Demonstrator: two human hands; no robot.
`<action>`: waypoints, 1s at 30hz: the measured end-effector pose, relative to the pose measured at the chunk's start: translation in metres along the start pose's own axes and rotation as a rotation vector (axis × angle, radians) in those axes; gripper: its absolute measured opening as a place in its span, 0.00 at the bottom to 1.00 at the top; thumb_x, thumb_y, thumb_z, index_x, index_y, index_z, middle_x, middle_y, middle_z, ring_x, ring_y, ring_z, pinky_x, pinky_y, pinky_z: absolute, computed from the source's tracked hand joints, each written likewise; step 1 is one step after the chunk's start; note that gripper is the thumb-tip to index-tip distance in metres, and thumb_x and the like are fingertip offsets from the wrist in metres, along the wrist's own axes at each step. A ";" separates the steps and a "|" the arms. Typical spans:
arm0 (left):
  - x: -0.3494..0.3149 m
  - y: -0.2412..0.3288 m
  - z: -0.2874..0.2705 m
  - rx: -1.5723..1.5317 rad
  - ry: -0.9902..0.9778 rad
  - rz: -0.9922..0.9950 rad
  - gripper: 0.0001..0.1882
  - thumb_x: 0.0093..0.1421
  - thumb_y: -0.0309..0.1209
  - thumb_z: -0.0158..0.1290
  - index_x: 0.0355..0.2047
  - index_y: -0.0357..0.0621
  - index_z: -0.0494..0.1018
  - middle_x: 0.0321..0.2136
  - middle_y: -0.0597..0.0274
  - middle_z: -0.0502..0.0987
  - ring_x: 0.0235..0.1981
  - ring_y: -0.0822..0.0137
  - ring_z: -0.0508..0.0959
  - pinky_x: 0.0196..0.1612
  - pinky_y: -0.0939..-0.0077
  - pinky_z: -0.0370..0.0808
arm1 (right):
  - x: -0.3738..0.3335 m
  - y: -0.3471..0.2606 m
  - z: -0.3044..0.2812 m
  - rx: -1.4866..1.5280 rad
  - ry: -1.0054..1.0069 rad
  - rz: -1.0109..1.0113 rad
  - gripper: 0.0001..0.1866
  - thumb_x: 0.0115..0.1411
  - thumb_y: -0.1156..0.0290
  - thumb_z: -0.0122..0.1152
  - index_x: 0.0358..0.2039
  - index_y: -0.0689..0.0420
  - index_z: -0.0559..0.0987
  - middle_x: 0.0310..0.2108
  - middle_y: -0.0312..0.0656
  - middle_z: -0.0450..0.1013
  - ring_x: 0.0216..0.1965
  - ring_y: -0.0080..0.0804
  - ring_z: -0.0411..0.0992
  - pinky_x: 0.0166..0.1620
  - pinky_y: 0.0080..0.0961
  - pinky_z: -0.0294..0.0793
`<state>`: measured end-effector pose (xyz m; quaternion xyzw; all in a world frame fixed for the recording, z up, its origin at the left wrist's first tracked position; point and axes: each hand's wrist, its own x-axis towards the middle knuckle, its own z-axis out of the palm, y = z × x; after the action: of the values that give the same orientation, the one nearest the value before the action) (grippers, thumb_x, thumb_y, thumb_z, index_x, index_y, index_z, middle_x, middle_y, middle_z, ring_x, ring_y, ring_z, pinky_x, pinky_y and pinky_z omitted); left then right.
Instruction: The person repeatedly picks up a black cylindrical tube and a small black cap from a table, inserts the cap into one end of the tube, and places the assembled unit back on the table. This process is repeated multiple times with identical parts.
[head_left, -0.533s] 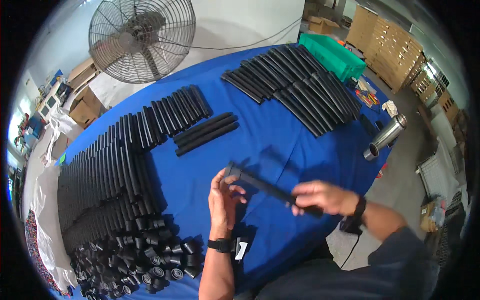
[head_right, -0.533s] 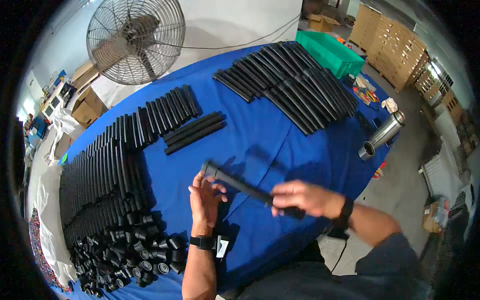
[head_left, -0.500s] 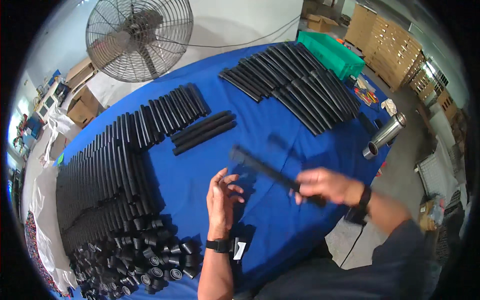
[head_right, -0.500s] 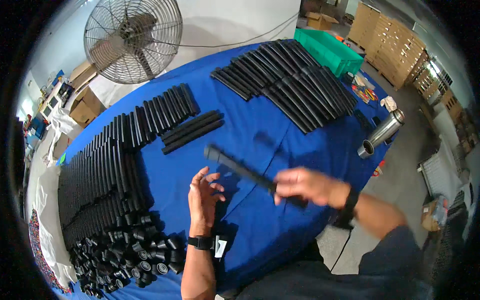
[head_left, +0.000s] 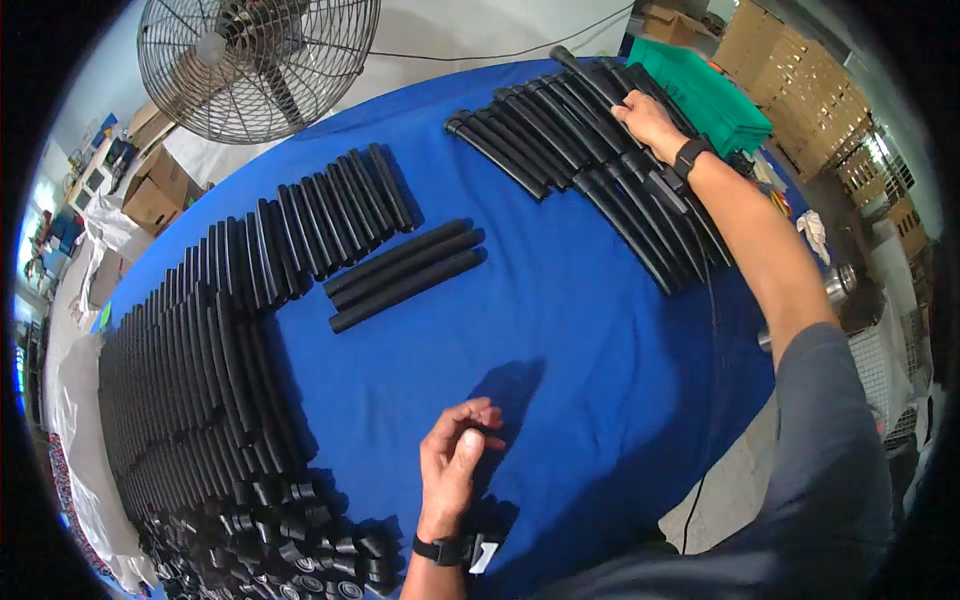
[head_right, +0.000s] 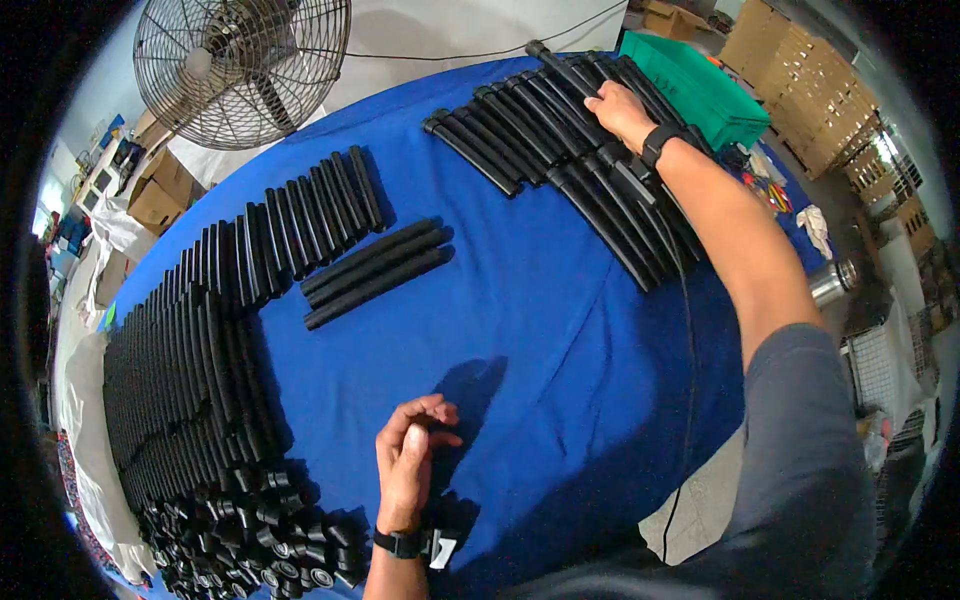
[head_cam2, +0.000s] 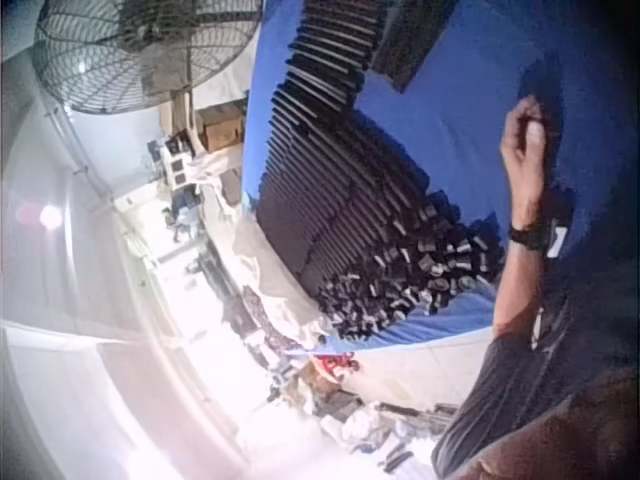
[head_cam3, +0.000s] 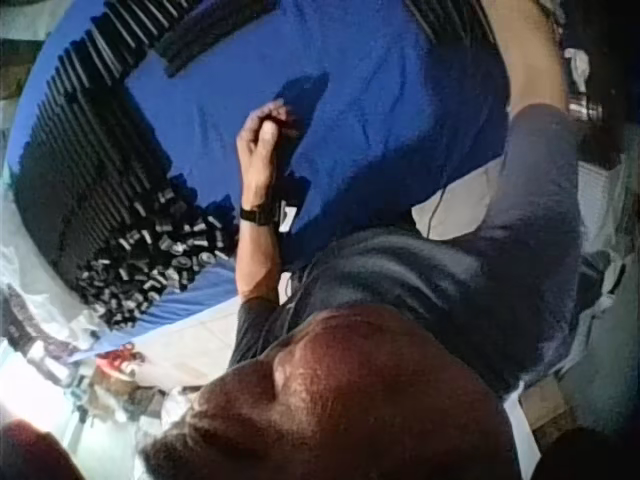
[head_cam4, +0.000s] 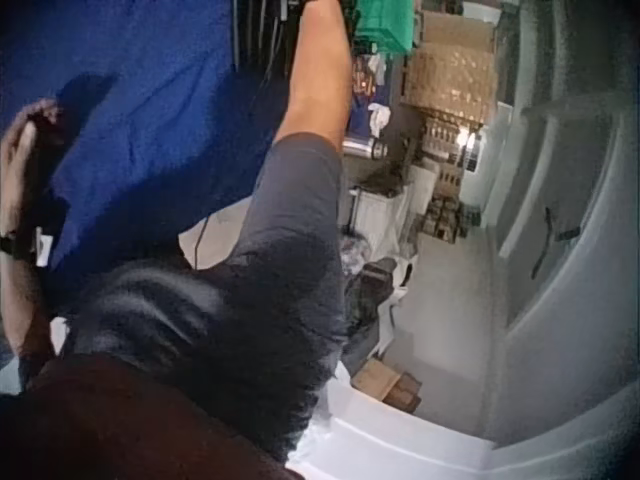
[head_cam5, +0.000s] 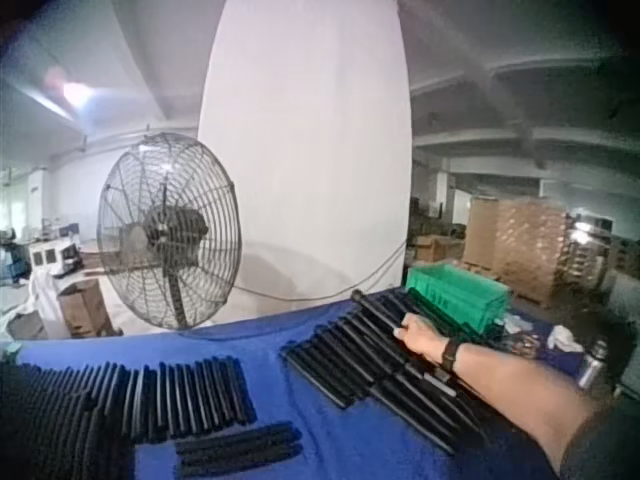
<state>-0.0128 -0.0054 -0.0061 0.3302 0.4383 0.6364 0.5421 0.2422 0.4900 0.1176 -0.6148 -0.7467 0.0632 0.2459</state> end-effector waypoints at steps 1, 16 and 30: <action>0.000 0.001 0.000 -0.002 0.002 -0.012 0.30 0.68 0.50 0.56 0.57 0.34 0.73 0.47 0.53 0.79 0.49 0.60 0.79 0.46 0.64 0.80 | 0.010 0.004 0.012 -0.041 0.002 0.013 0.22 0.66 0.57 0.63 0.51 0.64 0.78 0.52 0.56 0.77 0.56 0.53 0.74 0.56 0.46 0.72; 0.002 0.010 0.004 0.014 0.043 -0.078 0.29 0.66 0.49 0.60 0.52 0.33 0.76 0.46 0.51 0.79 0.51 0.57 0.79 0.49 0.61 0.80 | 0.033 0.027 0.078 -0.357 0.113 -0.025 0.23 0.65 0.56 0.63 0.53 0.59 0.76 0.56 0.59 0.72 0.59 0.62 0.69 0.61 0.53 0.69; -0.003 0.007 -0.005 0.015 0.040 -0.133 0.16 0.71 0.36 0.56 0.49 0.34 0.78 0.39 0.56 0.82 0.41 0.66 0.81 0.47 0.69 0.80 | -0.178 -0.155 0.059 0.097 -0.055 -1.032 0.15 0.61 0.73 0.61 0.48 0.65 0.79 0.43 0.51 0.78 0.47 0.51 0.76 0.54 0.45 0.74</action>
<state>-0.0192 -0.0096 -0.0018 0.2917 0.4748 0.6021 0.5718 0.1003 0.2970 0.0757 -0.1524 -0.9551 -0.0158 0.2535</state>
